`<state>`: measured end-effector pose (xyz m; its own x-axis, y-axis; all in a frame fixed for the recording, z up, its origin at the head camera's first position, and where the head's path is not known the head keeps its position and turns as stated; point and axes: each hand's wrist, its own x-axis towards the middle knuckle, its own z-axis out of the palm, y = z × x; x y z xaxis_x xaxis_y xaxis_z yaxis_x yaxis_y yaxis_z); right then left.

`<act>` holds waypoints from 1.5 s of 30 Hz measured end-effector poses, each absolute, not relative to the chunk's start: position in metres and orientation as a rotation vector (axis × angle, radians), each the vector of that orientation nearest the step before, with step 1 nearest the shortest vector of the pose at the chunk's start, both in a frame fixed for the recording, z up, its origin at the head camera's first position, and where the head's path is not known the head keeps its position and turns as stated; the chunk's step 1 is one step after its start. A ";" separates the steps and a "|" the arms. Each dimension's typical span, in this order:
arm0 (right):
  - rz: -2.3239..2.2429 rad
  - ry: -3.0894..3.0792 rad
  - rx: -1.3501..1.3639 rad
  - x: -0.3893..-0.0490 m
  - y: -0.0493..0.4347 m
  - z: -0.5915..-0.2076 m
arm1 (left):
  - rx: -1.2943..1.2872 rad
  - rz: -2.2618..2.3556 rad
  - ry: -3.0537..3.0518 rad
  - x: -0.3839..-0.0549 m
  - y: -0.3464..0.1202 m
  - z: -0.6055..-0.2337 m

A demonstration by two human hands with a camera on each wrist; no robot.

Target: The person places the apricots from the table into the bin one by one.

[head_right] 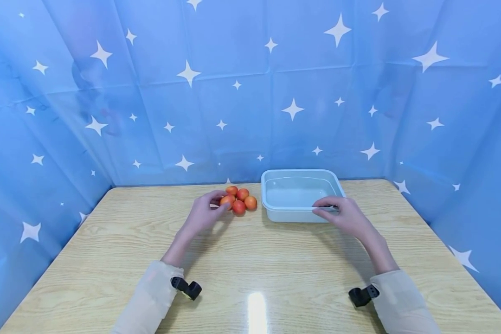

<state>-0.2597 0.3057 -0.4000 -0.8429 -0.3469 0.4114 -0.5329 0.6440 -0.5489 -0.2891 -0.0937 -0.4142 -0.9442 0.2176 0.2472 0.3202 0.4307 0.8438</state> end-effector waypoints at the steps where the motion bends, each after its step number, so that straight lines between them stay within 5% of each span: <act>1: 0.993 -2.596 0.711 -0.260 0.306 -0.400 | -0.481 -1.564 -2.563 -0.289 -0.093 -0.413; 45: 0.976 -2.613 0.693 -0.262 0.307 -0.401 | -0.651 -1.627 -2.355 -0.294 -0.025 -0.385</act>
<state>-0.2619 0.3067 -0.4013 -0.8501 -0.3409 0.4013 -0.5205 0.6594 -0.5425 -0.2937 -0.0245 -0.3855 -0.8815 0.2386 0.4076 0.4656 0.2947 0.8345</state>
